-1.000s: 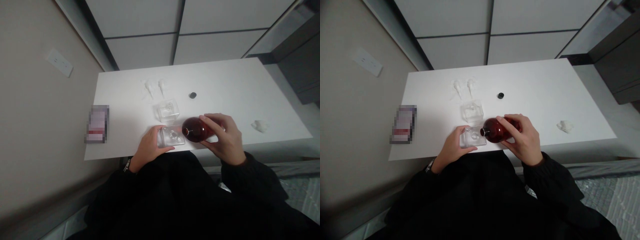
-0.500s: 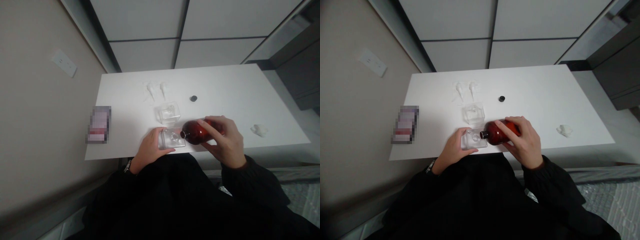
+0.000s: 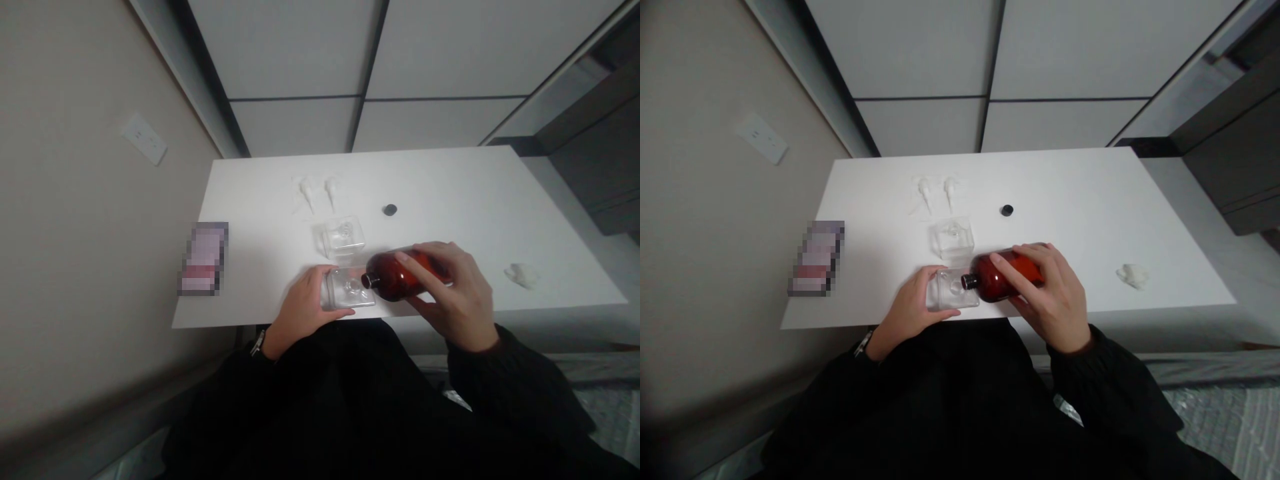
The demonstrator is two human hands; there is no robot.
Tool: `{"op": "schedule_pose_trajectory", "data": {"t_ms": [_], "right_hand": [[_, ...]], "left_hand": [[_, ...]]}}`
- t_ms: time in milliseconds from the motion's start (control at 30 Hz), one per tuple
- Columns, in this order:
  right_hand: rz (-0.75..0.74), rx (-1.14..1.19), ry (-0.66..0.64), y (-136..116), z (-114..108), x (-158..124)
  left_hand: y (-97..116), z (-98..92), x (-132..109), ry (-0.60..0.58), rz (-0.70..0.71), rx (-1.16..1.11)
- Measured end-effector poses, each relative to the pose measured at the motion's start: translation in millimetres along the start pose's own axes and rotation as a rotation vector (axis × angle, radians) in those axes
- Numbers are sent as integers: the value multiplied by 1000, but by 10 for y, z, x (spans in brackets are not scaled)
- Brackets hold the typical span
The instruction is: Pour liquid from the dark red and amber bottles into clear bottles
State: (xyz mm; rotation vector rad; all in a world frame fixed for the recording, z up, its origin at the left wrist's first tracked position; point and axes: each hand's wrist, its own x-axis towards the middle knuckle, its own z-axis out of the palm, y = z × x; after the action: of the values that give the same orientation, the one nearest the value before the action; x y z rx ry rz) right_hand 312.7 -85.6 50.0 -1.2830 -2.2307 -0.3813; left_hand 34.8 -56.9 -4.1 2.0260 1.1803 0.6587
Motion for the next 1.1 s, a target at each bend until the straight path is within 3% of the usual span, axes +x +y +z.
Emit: {"op": "schedule_pose_trajectory", "data": {"t_ms": [1100], "right_hand": [[-10,-13,-20,16,-21,14]], "left_hand": [[-15,18,4,9,16,6]]}}
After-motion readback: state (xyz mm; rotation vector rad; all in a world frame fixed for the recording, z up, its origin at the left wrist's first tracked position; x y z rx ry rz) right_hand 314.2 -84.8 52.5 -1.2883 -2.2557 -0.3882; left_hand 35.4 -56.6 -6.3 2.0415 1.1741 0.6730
